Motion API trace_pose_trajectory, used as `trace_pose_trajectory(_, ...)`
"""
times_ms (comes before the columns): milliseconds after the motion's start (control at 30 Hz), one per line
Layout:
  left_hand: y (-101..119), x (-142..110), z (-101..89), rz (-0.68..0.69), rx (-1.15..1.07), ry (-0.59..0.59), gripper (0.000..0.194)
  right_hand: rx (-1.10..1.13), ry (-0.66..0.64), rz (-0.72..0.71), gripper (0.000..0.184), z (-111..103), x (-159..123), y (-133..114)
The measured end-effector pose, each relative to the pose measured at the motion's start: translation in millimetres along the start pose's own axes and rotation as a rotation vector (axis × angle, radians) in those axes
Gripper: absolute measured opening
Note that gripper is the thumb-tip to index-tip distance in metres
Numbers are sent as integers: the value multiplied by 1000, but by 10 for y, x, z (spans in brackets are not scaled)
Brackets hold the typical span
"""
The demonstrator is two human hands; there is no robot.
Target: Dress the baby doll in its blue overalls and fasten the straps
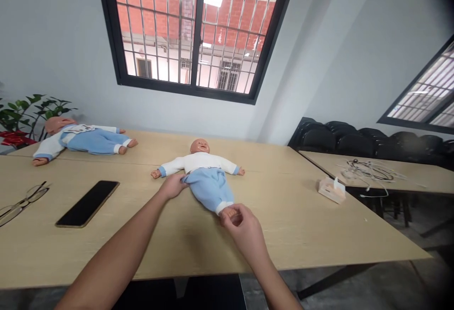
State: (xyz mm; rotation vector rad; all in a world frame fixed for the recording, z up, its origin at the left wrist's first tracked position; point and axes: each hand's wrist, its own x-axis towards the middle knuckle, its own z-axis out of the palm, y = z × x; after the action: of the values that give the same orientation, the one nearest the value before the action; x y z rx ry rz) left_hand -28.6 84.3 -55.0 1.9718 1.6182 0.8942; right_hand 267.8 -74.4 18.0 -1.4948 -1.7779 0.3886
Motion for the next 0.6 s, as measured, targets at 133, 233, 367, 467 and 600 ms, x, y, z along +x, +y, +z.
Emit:
trace_pose_trajectory(133, -85, 61, -49, -159, 79, 142, 25, 42, -36, -3, 17, -141, -334, 57)
trace_pose_trajectory(233, -80, 66, -42, -235, 115, 190, 25, 74, -93, 24, 15, -238, -561, 57)
trace_pose_trajectory(367, 7, 32, -30, -243, 107, 156, 21, -19, -100, -14, 14, -172, -711, -31)
trace_pose_trajectory(467, 85, -17, -101, -228, 72, 113, 40, -207, -101, -155, 20, 37, -771, -122)
trace_pose_trajectory(600, 238, -221, -197, -285, 29, 74, 70, -426, -133, -363, 31, 362, -805, -215)
